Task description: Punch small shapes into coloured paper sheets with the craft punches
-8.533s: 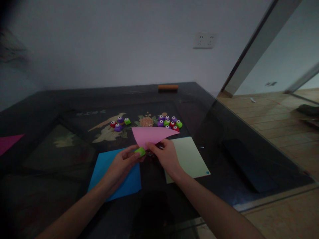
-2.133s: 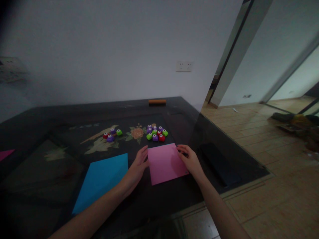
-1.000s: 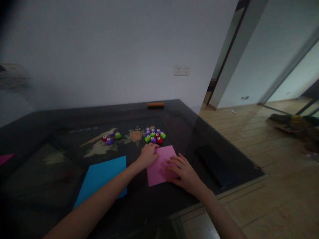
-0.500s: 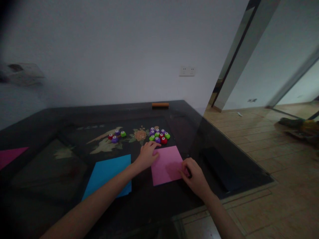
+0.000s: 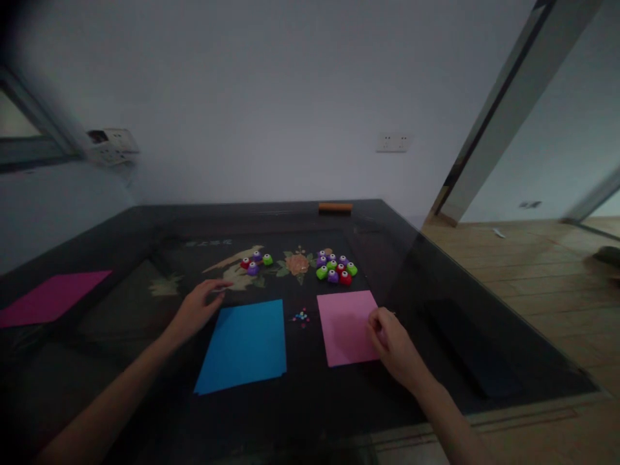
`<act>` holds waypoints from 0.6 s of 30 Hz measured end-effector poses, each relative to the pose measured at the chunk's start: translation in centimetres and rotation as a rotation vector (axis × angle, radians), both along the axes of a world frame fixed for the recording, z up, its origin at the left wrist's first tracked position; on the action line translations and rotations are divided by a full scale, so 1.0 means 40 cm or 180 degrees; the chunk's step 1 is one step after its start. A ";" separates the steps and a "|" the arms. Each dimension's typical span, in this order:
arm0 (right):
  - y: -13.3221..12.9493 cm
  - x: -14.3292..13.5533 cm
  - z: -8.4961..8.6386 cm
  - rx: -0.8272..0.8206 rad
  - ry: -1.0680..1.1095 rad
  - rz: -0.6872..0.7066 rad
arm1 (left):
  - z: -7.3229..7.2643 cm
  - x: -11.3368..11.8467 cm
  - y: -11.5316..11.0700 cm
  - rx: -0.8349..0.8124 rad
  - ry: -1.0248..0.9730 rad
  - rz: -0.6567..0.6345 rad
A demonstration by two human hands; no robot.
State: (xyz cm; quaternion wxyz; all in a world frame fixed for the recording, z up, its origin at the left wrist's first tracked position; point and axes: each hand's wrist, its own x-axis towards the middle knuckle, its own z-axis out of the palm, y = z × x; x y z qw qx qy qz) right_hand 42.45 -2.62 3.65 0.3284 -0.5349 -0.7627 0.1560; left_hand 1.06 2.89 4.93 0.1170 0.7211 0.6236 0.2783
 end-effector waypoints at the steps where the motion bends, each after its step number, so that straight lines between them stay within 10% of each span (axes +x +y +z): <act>1: 0.009 -0.031 0.014 -0.0073 0.0003 0.0077 | -0.005 -0.013 -0.006 -0.0032 -0.0006 -0.0006; 9: 0.141 -0.343 0.098 -0.0151 -0.0279 0.0899 | -0.017 -0.021 -0.038 -0.0337 0.0025 -0.0426; 18: 0.188 -0.423 0.013 -0.0315 -0.1245 0.1217 | -0.005 -0.031 -0.055 -0.1008 0.0400 -0.0461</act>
